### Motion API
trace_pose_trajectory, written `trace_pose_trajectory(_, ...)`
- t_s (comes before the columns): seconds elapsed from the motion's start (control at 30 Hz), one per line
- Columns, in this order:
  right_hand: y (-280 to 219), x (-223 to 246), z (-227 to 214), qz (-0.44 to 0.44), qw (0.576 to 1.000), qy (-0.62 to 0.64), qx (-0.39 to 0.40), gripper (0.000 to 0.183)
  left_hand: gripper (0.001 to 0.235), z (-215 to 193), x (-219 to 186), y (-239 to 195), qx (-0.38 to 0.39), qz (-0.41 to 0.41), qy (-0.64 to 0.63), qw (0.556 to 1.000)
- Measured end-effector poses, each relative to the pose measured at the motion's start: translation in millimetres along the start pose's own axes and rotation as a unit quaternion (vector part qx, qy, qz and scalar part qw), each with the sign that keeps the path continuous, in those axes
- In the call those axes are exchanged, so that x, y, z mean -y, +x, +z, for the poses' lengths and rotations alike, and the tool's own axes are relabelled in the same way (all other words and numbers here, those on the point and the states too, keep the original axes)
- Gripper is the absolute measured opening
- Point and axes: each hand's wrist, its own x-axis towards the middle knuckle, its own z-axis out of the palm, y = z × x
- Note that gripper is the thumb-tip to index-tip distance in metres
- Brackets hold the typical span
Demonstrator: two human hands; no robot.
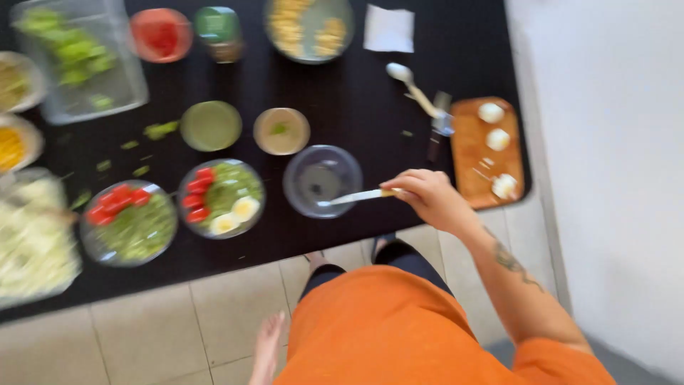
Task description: The person slices hard-boiled eggs on a wooden cutting board and places them into two glass bowls containing salad. They then slice cherry tomatoes and add them to the bowls.
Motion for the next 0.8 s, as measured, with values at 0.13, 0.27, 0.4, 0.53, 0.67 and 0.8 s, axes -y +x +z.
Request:
trace_pose_trajectory(0.13,-59,-68,-5,0.029,0.992,0.065,-0.105,0.02,0.085,44,-25,-4,0.062,0.0,0.078,0.995)
trace_pose_trajectory(0.27,-115,-158,-25,0.255,0.945,0.139,-0.151,0.022,0.081,114,-52,-38,0.147,0.0,0.107,0.983)
trace_pose_trajectory(0.4,-162,-256,-57,0.375,0.878,0.218,-0.202,0.019,0.026,244,-147,-135,0.09,0.307,0.1,0.942)
trace_pose_trajectory(0.53,-193,-321,-76,0.395,0.856,0.251,-0.221,0.02,0.016,403,-200,-137,0.041,0.461,0.27,0.844)
trace_pose_trajectory(0.67,-195,-336,-103,0.358,0.86,0.281,-0.23,0.022,0.037,546,-243,-102,-0.023,0.66,0.382,0.646)
trace_pose_trajectory(0.8,-205,-352,-111,0.353,0.876,0.24,-0.226,0.022,0.067,632,-250,-41,-0.106,0.714,0.485,0.494)
